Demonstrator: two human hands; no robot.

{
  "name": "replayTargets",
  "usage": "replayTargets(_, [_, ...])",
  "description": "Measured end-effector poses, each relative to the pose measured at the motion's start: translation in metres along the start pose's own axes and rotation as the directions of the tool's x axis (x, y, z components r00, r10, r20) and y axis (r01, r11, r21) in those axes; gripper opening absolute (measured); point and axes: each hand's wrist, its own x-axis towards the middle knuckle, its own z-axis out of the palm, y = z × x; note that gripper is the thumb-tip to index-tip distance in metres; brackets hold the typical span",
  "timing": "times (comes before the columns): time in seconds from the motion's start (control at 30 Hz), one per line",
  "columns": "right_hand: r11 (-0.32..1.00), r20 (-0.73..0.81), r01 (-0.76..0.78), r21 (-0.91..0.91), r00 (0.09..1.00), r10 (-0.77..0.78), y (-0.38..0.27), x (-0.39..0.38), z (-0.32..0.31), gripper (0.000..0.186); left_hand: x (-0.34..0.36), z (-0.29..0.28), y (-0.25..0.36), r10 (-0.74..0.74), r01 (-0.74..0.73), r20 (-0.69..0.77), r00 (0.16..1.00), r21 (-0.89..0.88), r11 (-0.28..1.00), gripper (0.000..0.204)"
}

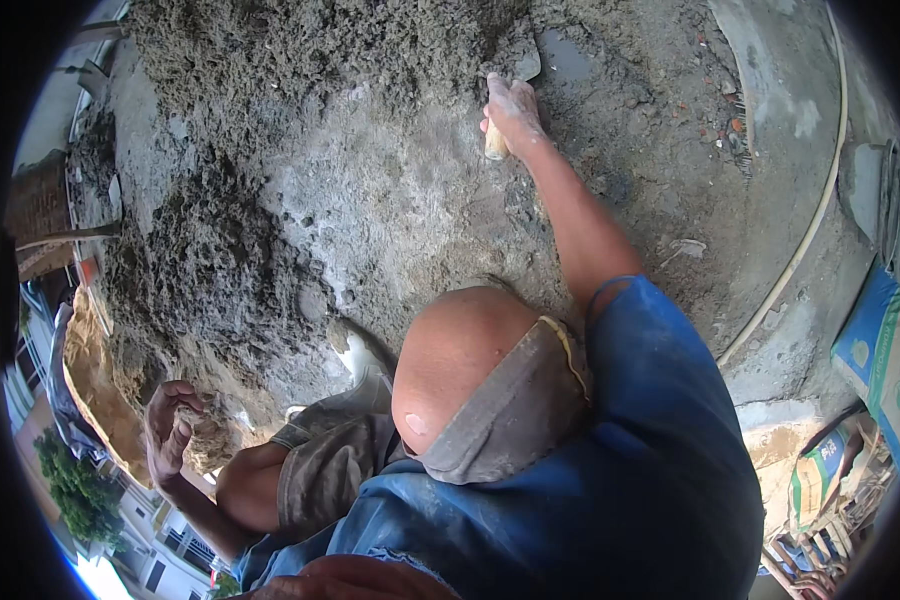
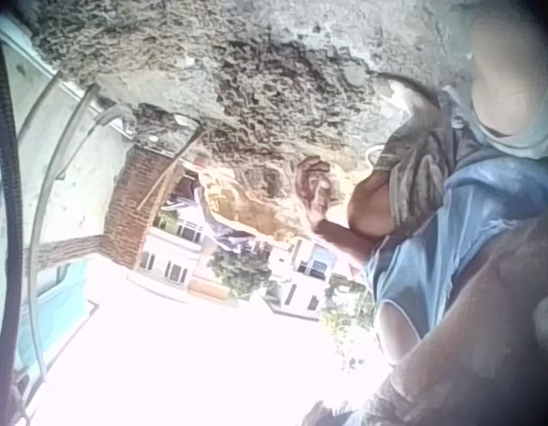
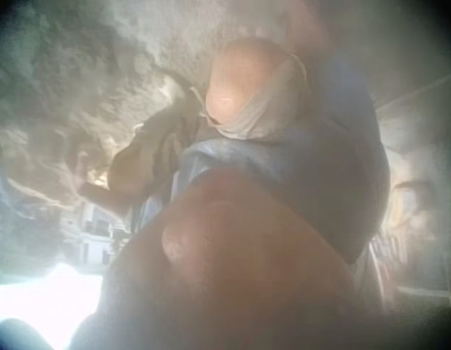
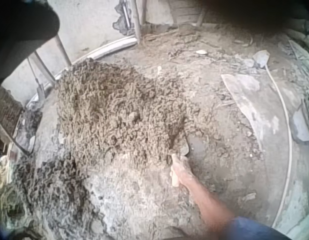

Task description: Smoothing and leveling a patch of wet cement on a floor using a trowel.

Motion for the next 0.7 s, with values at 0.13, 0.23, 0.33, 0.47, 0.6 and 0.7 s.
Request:
replayTargets(0.13, [0.994, 0.062, -0.046, 0.101, 0.997, 0.040, -0.008, -0.014, -0.002, 0.034, -0.011, -0.002, -0.006, -0.019, 0.019, 0.000, 1.000, -0.033, 0.999, 0.089])
replayTargets(0.23, [0.987, 0.015, 0.038, 0.158, 0.999, -0.041, -0.048, -0.034, 0.005, 0.034, -0.019, -0.003, -0.010, -0.059, 0.058, -0.023, 0.998, -0.046, 0.997, 0.088])
replayTargets(0.33, [0.936, 0.094, 0.344, 0.071, 0.932, -0.349, -0.116, -0.032, 0.017, 0.036, -0.020, -0.007, -0.011, -0.048, 0.046, -0.020, 0.999, -0.074, 0.996, 0.089])
replayTargets(0.47, [0.945, 0.169, 0.325, 0.042, 0.929, -0.328, -0.126, -0.025, 0.019, 0.040, -0.008, 0.000, -0.006, -0.013, 0.013, -0.006, 1.000, -0.030, 0.999, 0.085])
replayTargets(0.6, [0.985, 0.214, 0.040, -0.170, 0.977, -0.003, -0.037, -0.098, -0.022, 0.041, -0.017, -0.003, -0.013, -0.020, 0.021, 0.006, 1.000, -0.066, 0.998, 0.085])
replayTargets(0.7, [0.965, 0.297, -0.200, -0.170, 0.923, 0.244, 0.053, -0.154, -0.041, 0.040, -0.039, -0.011, -0.028, -0.084, 0.075, -0.074, 0.994, -0.110, 0.991, 0.087])
